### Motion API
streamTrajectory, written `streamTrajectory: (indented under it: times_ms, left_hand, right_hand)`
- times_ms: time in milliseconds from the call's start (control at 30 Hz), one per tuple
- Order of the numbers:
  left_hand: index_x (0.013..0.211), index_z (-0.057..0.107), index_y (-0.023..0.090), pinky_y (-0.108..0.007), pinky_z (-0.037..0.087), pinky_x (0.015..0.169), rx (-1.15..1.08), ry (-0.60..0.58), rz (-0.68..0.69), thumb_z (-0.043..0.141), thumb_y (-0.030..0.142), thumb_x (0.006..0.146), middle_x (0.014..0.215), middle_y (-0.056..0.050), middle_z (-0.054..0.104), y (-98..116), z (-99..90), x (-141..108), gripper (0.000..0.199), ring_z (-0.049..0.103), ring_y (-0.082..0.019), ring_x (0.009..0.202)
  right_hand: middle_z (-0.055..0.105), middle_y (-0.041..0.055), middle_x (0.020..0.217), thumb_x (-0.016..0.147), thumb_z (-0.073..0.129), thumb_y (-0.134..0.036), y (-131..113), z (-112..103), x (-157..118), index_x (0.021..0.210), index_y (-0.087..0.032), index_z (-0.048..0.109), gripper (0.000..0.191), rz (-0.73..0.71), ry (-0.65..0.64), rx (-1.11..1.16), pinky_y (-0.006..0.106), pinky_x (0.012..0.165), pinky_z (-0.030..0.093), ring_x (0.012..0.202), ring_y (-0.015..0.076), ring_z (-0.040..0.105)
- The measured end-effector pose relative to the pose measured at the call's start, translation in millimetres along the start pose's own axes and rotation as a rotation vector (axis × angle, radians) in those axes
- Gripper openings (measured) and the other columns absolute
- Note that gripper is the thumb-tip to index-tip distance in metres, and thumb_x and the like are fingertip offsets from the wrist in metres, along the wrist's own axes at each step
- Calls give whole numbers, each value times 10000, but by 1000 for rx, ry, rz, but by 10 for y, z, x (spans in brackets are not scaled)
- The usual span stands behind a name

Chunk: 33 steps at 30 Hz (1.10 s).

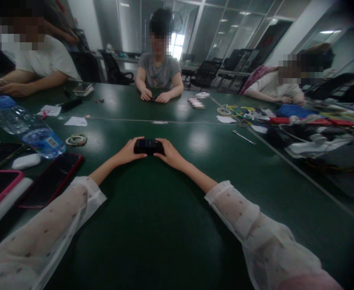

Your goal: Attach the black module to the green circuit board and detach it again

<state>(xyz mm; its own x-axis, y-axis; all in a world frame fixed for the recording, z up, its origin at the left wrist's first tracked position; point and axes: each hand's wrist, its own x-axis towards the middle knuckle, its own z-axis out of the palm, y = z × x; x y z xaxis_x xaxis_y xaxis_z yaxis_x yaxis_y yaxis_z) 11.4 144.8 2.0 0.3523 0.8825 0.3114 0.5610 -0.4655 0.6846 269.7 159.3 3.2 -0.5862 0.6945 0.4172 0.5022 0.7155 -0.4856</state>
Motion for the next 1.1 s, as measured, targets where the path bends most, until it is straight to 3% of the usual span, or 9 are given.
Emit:
streamTrajectory:
  times_ms: [600,800,1100]
  left_hand:
    - [1421,425,224,-563,403,1081,2,-13,2,786,483,747,1404,-158,516,-28,-3,-8,808,501,-346,1292]
    - [1427,422,213,-562,398,1088,3,-19,-6,783,485,753,1409,-160,512,-28,-4,-10,811,492,-349,1300]
    - [1421,423,218,-551,404,1088,14,-14,2,784,481,747,1390,-148,522,-18,-3,-9,809,506,-338,1288]
  right_hand:
    - [495,173,1432,871,701,-350,-1,-13,-8,1449,-211,344,693,31,2,33,610,1096,439,1352,323,493]
    - [547,160,1351,852,725,-308,15,-22,5,1378,-186,408,626,43,9,71,548,1059,475,1261,288,548]
    - [581,122,1284,811,772,-278,-43,-65,27,1317,-246,481,585,99,32,26,560,1008,471,1201,311,517]
